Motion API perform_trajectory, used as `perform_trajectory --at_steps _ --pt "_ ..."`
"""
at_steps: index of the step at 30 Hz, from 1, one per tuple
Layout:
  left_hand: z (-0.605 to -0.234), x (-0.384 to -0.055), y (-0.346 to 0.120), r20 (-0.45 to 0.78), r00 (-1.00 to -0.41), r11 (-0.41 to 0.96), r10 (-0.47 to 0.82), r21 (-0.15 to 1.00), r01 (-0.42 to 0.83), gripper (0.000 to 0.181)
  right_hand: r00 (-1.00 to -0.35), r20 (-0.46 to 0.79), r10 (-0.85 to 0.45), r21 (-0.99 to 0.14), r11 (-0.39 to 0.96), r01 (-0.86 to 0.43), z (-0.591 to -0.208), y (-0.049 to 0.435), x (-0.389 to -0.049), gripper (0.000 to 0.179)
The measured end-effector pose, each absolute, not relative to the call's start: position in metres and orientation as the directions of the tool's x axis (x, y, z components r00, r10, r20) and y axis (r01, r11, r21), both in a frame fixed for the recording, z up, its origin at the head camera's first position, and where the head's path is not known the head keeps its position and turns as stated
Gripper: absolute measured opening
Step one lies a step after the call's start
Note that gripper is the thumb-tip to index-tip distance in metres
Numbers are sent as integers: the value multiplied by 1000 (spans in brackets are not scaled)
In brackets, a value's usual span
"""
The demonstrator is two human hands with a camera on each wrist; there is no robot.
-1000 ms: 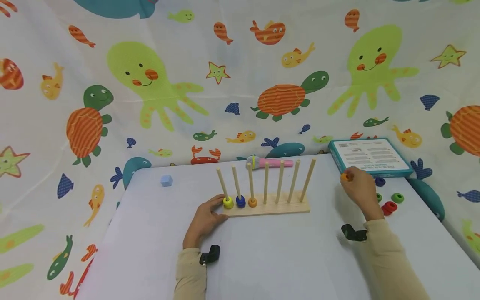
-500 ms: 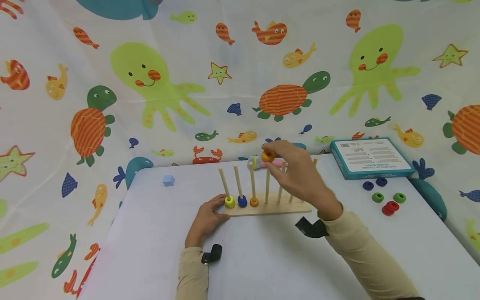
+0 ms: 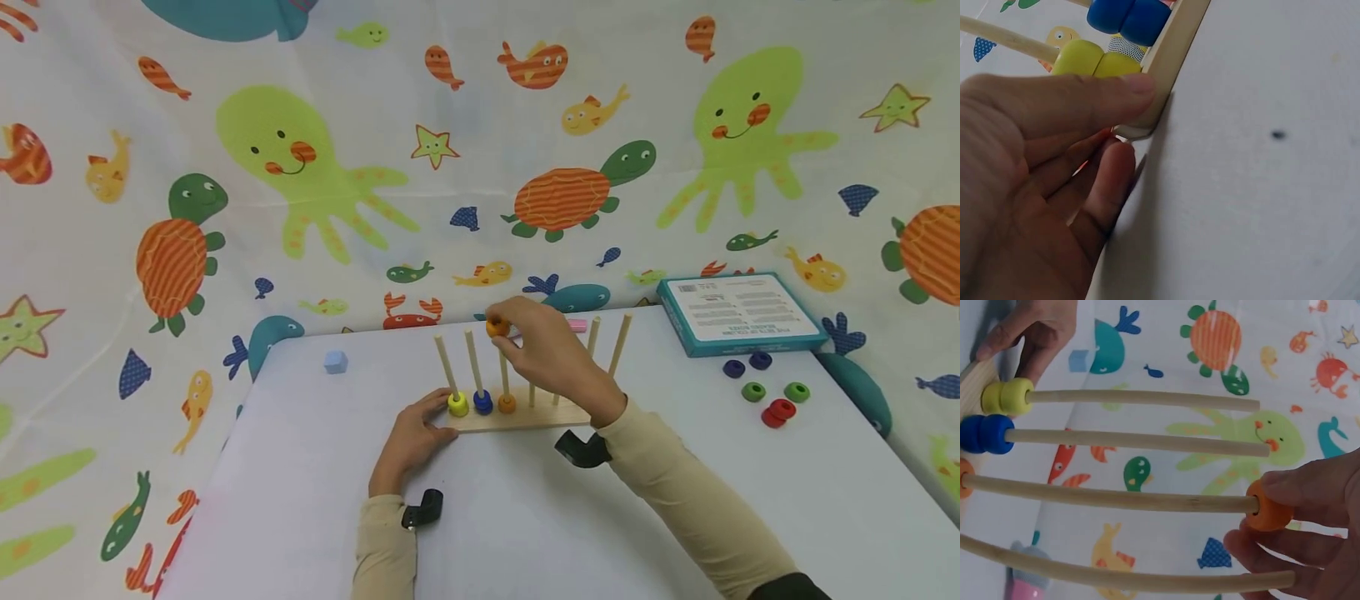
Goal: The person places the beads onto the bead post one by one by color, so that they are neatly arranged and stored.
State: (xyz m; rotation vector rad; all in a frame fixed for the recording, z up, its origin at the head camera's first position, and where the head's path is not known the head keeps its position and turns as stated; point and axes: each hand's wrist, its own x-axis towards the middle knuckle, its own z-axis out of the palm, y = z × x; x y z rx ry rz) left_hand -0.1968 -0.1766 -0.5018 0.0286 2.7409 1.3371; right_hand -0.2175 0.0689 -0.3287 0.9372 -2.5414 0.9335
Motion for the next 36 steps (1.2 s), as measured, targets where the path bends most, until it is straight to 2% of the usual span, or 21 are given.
perform_trajectory --at_steps 4,7,11,14,16,18,20,22,24,28,36 --pt "-504 -197 -177 -74 -996 613 59 790 -22 64 -752 455 -478 -423 627 -654 -332 73 -211 35" --pt "-505 -196 -177 -71 -996 614 62 789 -18 64 -713 564 -417 -403 614 -678 -332 84 -198 33" --pt "-506 -197 -177 -61 -995 629 75 777 0 64 -649 729 -219 -438 579 -688 -329 122 -178 26" --pt "-505 -199 -178 -60 -995 638 81 770 6 65 -674 738 1 -547 586 -598 -336 164 -169 24" --pt "-504 -199 -179 -54 -995 640 80 769 10 65 -726 658 198 -652 631 -419 -350 198 -168 24" --pt "-503 -199 -179 -53 -995 635 81 772 11 65 -783 481 394 -757 638 -144 -369 234 -168 31" --pt "-502 -200 -179 -53 -995 631 82 775 10 64 -791 279 544 -793 595 130 -392 271 -169 40" --pt "-501 -199 -179 -63 -995 628 83 778 3 64 -774 91 626 -785 523 331 -414 304 -170 48" --pt "-501 -199 -178 -67 -994 634 83 773 1 64 -763 -54 644 -761 468 449 -434 330 -170 54" --pt "-502 -198 -177 -62 -995 637 76 771 1 63 -767 -209 606 -723 432 539 -462 356 -169 60" --pt "-504 -200 -175 -81 -993 600 81 799 -16 63 -797 -111 594 -708 516 483 -480 357 -173 50"
